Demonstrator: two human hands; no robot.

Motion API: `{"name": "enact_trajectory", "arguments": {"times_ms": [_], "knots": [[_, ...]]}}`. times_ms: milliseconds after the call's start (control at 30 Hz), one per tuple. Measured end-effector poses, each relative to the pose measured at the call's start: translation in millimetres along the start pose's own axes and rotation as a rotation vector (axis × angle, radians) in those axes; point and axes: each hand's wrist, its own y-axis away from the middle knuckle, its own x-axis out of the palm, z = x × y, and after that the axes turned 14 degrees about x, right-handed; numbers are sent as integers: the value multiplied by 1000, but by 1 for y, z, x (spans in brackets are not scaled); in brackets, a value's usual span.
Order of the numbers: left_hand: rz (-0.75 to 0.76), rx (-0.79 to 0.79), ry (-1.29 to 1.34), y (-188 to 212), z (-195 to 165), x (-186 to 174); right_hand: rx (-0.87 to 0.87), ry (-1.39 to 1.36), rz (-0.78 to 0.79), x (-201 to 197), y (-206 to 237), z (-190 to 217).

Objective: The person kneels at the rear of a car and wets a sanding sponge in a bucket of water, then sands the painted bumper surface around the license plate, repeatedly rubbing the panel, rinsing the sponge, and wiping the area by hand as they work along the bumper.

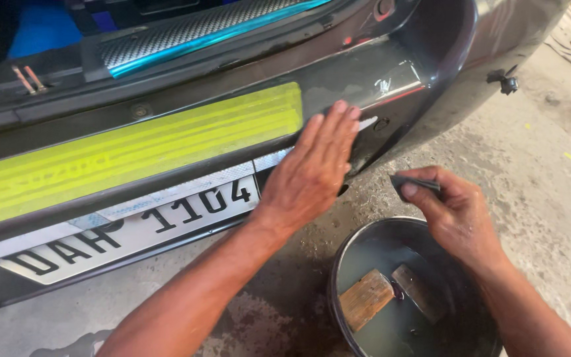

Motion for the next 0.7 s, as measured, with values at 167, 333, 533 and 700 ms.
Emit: {"name": "enact_trajectory", "arguments": {"times_ms": [167, 333, 533, 700], "knots": [[47, 34, -25, 27, 7, -12, -229, -41, -80, 2, -14, 21], [72, 18, 14, 57, 20, -44, -471, 133, -132, 20, -24, 62], [54, -87, 288, 157, -7, -43, -1009, 460, -132, 61, -47, 101], [128, -299, 355, 271, -26, -47, -1061, 710, -275, 67, -55, 115]]}}
